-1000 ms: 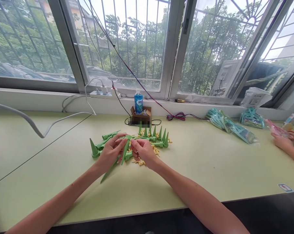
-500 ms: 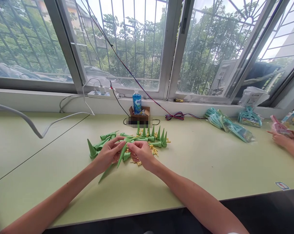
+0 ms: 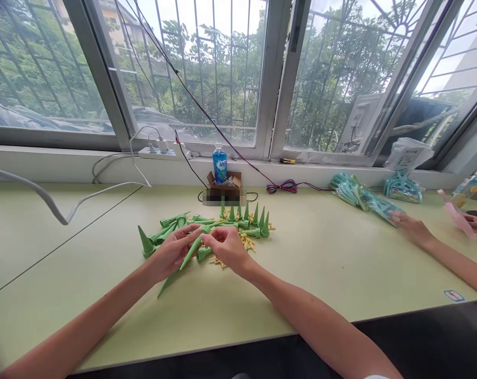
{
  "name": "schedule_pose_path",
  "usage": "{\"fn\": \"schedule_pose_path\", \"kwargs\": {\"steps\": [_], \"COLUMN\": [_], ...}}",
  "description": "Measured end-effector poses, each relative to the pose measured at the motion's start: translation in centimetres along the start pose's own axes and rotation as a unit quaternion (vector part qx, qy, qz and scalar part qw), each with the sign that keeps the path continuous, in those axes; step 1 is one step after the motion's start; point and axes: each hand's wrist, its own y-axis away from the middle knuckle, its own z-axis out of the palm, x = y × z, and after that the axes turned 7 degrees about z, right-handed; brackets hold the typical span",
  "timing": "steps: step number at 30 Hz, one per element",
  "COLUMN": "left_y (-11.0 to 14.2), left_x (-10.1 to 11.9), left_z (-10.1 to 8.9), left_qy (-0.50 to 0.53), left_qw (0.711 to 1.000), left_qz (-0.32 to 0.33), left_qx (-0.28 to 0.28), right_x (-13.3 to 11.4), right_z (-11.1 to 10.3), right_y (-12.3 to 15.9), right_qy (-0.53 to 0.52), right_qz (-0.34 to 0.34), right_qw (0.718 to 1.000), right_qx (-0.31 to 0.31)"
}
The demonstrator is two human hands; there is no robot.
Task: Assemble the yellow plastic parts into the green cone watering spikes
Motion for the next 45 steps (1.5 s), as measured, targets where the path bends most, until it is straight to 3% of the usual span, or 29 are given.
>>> {"fn": "schedule_pose_path", "kwargs": {"steps": [22,31,38,45], "left_y": [-0.2,0.2,0.2,0.6], "left_x": [0.1,0.8,0.2,0.3], "left_z": [-0.2,0.6,0.8,1.4], "left_qy": [0.047,0.046,-0.024,-0.147], "left_qw": [0.998,0.997,0.998,0.977], "left_qz": [-0.036,-0.041,0.064,0.155], "left_qx": [-0.008,0.036,0.011,-0.023], "right_x": [0.2,0.1,1.0,1.1], "right_z": [0.0,0.1,-0.1,-0.5], "right_y": [-0.2,-0.1,-0.6,-0.6], "right_qy": [0.027,0.059,0.108,0.159], "right_qz": [-0.017,-0.036,-0.073,-0.104], "right_qw": [0.999,0.997,0.985,0.969], "right_qx": [0.019,0.039,0.115,0.159]}}
